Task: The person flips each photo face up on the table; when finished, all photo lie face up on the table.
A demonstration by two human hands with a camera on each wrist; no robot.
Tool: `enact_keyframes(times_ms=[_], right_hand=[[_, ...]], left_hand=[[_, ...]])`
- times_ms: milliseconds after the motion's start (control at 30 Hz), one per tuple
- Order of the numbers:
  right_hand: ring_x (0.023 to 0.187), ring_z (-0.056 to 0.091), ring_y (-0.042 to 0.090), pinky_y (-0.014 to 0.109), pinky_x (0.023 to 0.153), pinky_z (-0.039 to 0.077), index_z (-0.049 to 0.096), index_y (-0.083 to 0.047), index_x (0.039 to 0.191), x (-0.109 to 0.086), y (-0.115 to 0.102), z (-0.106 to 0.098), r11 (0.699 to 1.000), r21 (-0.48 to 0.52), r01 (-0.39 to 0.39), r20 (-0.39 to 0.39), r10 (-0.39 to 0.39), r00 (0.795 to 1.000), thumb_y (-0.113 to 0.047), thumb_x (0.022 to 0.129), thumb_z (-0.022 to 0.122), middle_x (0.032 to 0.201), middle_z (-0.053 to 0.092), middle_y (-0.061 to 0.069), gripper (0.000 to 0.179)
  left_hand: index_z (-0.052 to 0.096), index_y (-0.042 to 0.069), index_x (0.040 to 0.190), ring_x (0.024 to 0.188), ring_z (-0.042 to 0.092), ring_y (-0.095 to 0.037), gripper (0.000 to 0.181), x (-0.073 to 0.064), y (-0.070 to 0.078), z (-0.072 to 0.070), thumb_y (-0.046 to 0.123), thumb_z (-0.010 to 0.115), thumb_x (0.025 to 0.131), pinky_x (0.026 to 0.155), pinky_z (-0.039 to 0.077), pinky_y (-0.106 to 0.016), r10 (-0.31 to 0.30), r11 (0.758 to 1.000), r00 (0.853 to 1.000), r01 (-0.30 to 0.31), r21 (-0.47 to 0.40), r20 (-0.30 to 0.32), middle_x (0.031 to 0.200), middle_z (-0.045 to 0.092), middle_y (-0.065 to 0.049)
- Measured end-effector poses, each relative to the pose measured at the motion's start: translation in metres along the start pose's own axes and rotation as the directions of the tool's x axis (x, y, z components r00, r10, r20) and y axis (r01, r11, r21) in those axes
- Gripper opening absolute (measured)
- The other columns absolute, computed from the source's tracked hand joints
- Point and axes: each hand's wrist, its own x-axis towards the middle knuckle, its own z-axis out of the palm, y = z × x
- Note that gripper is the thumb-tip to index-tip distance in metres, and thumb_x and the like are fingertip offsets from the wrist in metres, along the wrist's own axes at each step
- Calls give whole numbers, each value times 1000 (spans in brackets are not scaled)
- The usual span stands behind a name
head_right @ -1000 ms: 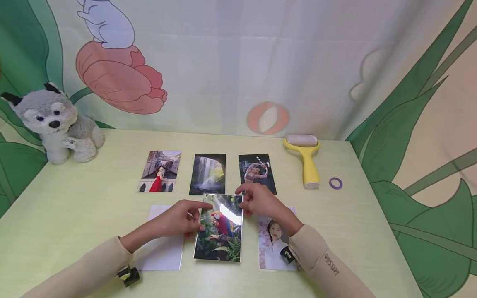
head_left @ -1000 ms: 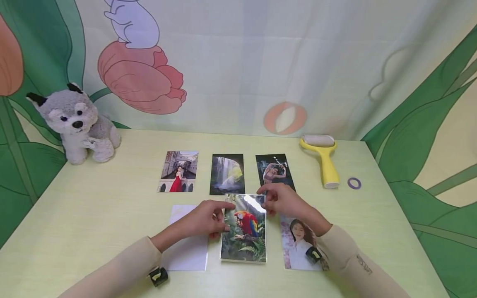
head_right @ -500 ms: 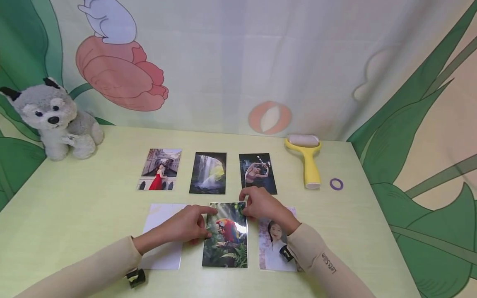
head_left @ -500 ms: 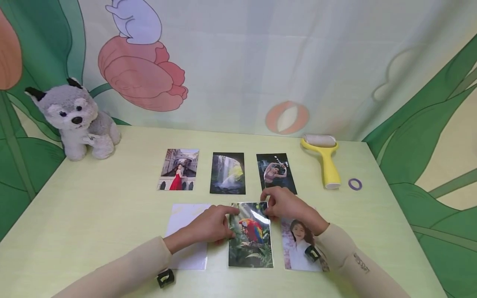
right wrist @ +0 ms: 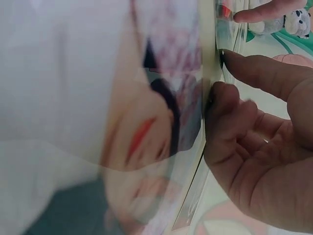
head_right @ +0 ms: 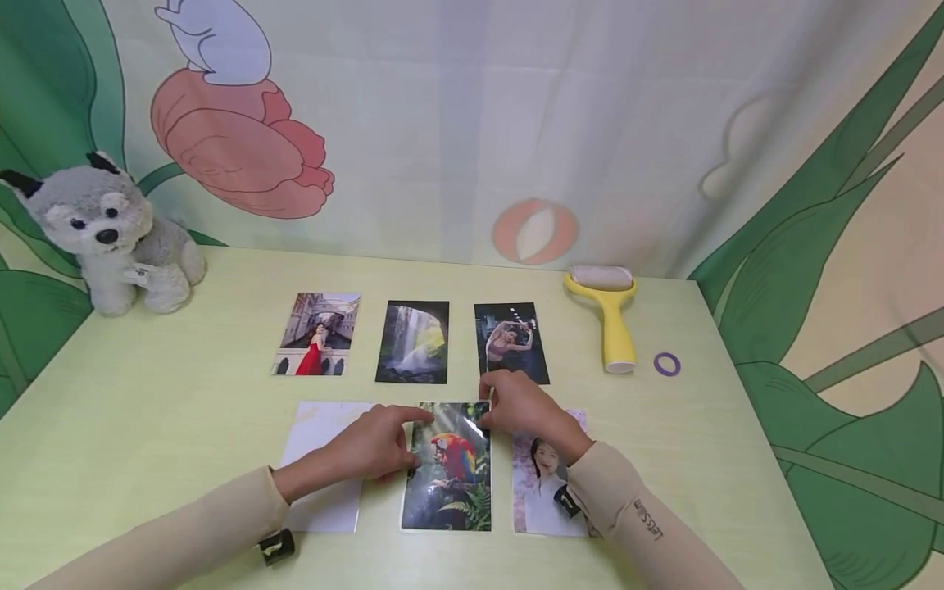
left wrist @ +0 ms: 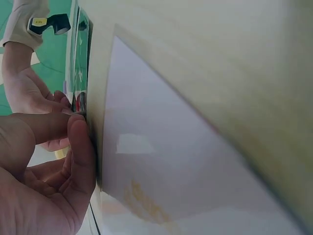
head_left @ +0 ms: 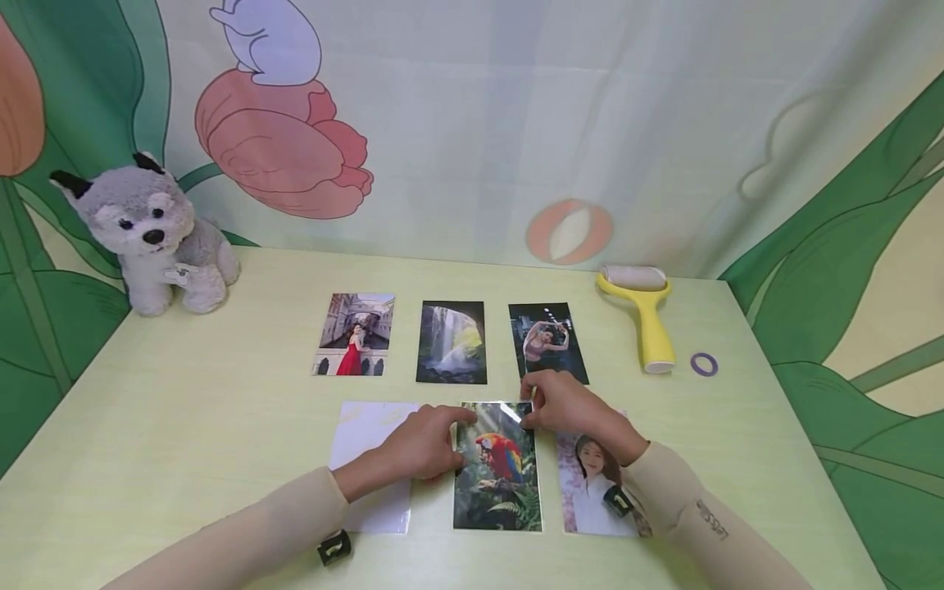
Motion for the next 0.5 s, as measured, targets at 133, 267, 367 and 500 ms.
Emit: enact_keyframes(times_ms=[133, 267, 367, 500], right_hand=[[60, 54, 13, 26, 55, 42, 65, -7, 98, 1, -2, 0, 999, -27, -26, -10, 25, 1000, -12, 80, 82, 70, 61, 0, 25], [58, 56, 14, 28, 55, 43, 63, -7, 108, 1, -2, -1, 999, -43, -24, -34, 23, 999, -14, 83, 80, 69, 62, 1, 31], [56, 53, 13, 28, 54, 41, 63, -6, 112, 2, -3, -4, 999, -38, 3, -68, -6, 998, -14, 87, 76, 67, 60, 2, 29], [52, 47, 13, 29, 54, 39, 64, -3, 111, 4, -9, -10, 998, -5, 65, -132, -66, 989, -14, 92, 71, 65, 55, 2, 23]], left_hand=[[65, 5, 128, 36, 47, -10, 53, 0, -1, 0, 8, 79, 78, 49, 41, -28, -11, 1000, 1000, 11, -15, 7, 47, 54, 3], [65, 5, 128, 36, 48, -10, 51, 0, -1, -1, 7, 79, 79, 48, 42, -28, -4, 1000, 1000, 4, -27, 12, 46, 53, 3], [66, 4, 125, 41, 49, -10, 46, 0, -1, -4, 7, 77, 81, 48, 40, -27, 1, 999, 1000, 0, -44, 4, 50, 55, 3], [68, 2, 121, 48, 52, -9, 35, -2, -6, -18, 9, 72, 87, 48, 40, -25, -5, 996, 999, 1, -90, -36, 58, 60, 3]])
